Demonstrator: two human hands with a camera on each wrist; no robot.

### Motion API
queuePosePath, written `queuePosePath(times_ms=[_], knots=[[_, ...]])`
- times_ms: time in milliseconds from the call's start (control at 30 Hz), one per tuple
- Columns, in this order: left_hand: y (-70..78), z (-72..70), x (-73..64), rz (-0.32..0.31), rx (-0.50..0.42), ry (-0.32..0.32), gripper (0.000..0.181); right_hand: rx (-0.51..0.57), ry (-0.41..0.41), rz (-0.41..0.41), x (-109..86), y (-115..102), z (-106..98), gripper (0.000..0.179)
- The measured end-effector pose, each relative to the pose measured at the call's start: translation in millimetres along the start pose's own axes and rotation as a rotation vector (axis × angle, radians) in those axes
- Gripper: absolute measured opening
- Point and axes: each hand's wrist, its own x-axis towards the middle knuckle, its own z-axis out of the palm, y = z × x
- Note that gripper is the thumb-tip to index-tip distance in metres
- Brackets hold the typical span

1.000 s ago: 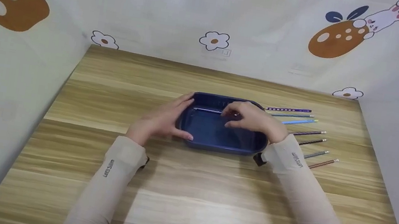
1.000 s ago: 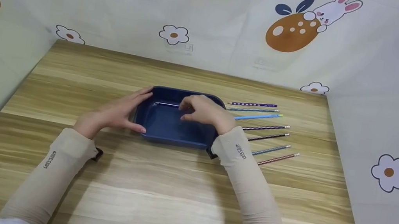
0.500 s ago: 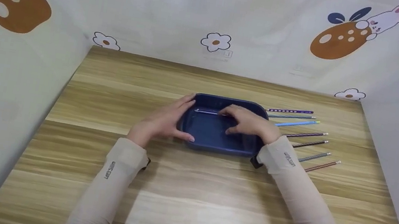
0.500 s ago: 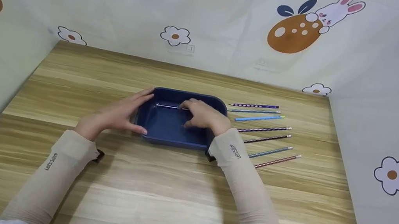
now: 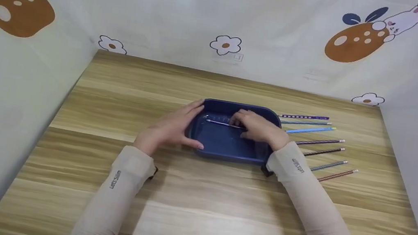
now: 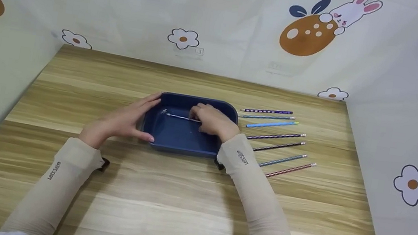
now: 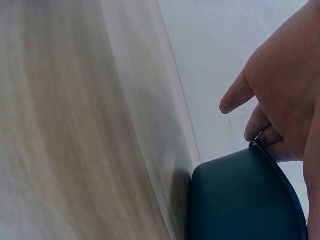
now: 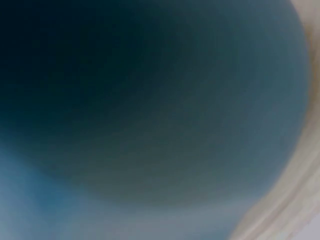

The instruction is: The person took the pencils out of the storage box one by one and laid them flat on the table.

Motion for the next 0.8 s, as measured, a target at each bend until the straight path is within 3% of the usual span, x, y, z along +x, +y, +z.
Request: queuePosePath(times_ms=[167, 500, 800], knots=[[1.4, -1.1, 0.3, -0.011, -0.009, -0.015, 0.119, 0.01, -0.005, -0.016, 1.0, 3.5, 2.2, 0.028], [1.1, -0.6, 0.6, -0.032, -0.032, -0.026, 0.119, 0.105, 0.003, -0.065, 0.6, 5.3, 2.3, 0.029], [0.3, -2.7, 1.2, -0.02, -0.001, -0.028, 0.122, 0.142, 0.038, -0.077, -6.6, 0.0, -11.5, 0.029]])
